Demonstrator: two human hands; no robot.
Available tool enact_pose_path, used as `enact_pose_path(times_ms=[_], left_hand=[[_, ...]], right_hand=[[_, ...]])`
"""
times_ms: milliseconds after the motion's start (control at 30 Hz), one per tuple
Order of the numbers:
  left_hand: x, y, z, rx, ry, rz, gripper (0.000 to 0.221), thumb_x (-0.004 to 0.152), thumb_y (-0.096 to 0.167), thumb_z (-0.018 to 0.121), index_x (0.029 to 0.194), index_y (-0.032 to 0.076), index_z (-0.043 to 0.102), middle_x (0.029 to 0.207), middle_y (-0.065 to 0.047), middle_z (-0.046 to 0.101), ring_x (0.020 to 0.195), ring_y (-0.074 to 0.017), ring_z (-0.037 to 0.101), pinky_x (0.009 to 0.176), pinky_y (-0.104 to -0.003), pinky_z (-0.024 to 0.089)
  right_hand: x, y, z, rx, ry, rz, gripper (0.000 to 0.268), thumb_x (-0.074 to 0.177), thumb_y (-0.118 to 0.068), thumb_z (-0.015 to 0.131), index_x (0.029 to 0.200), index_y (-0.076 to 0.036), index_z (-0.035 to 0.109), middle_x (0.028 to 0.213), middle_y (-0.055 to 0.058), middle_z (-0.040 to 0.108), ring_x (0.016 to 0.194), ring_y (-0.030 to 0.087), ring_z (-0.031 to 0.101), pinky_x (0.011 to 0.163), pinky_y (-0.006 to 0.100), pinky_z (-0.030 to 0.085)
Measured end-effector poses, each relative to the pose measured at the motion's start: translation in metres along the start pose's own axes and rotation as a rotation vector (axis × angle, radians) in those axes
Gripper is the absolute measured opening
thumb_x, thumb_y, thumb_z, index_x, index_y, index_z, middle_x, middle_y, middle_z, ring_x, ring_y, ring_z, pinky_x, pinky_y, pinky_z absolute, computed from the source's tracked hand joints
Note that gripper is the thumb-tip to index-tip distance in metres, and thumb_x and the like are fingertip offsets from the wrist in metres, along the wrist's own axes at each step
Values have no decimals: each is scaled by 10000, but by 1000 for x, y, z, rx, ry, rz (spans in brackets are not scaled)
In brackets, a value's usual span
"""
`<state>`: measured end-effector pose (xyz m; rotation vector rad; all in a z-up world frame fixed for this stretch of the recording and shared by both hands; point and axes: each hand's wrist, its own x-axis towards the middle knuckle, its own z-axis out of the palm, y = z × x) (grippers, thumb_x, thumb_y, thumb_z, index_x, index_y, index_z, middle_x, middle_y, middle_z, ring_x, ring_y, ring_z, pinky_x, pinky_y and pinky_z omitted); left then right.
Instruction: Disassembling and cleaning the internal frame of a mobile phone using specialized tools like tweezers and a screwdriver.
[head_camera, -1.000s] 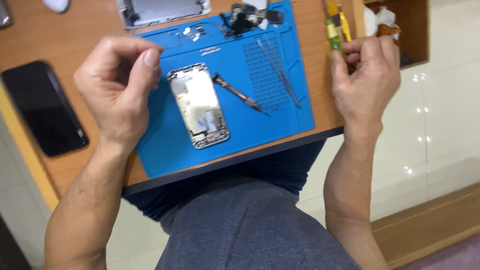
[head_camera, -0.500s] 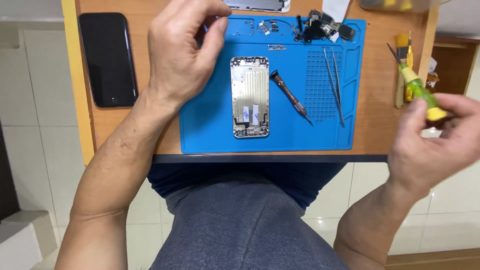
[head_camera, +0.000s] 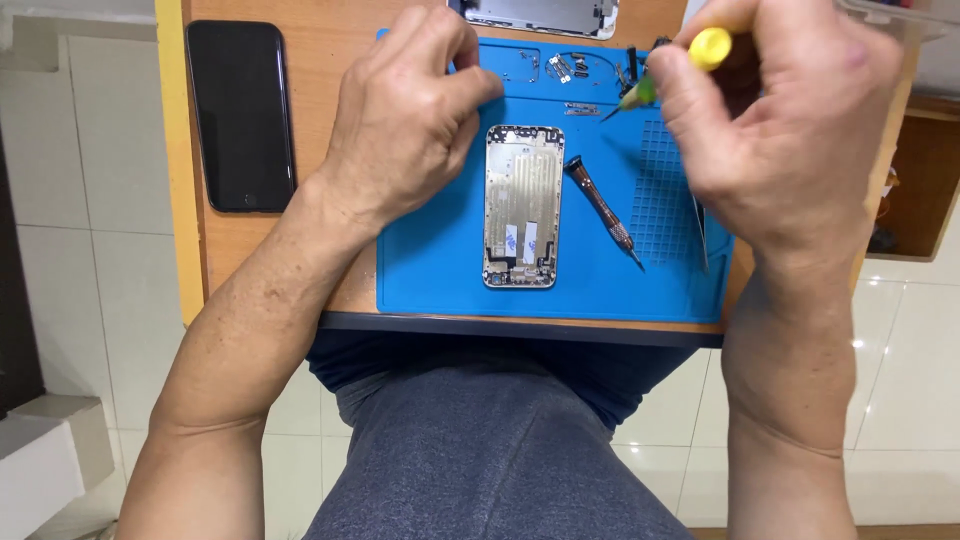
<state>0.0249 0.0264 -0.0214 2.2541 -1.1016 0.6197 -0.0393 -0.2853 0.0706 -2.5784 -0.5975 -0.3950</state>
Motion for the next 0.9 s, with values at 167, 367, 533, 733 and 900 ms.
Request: enact_pose_path(times_ms=[167,367,533,733,900], left_hand=[[-3,0,5,73,-65,10,209,1091,-94,716,945,47,763,1032,-85,556,930,-277,550,600,-406,448],[-3,-1,8,94,-93,9,193,1097,-72,720,942,43,726,1049,-84,563,971,-270,558,661,-410,492],[-4,-1,7,89,-95,14,192,1124,-51,730,960,49,727,1066,-85,579,986,-268,570,687,-408,502],[-4,-1,8,99,-88,13,173,1125,-45,730,981,52,735,1062,-81,576,986,-265,570,702,-408,506],[-3,-1,6,68,-67,20,198,1096,-83,717,953,54,734,1060,-86,569,988,-268,557,716,-406,505]], right_hand=[[-2,2,18,146,-12,87,164,1304,46,858,1239,83,712,1084,171,730,926,281,682,834,419,530],[-7,20,23,221,-16,42,113,1297,44,842,1256,119,768,1149,221,773,976,315,694,873,435,529],[-8,16,30,382,99,27,265,1367,-64,719,1397,197,679,1258,318,723,1106,394,769,985,465,587],[-6,23,45,325,82,-8,186,1332,32,845,1397,154,721,1264,287,755,1108,385,727,900,463,551],[-7,21,46,296,63,18,205,1324,-21,855,1392,151,769,1276,260,753,1131,368,718,918,444,540]])
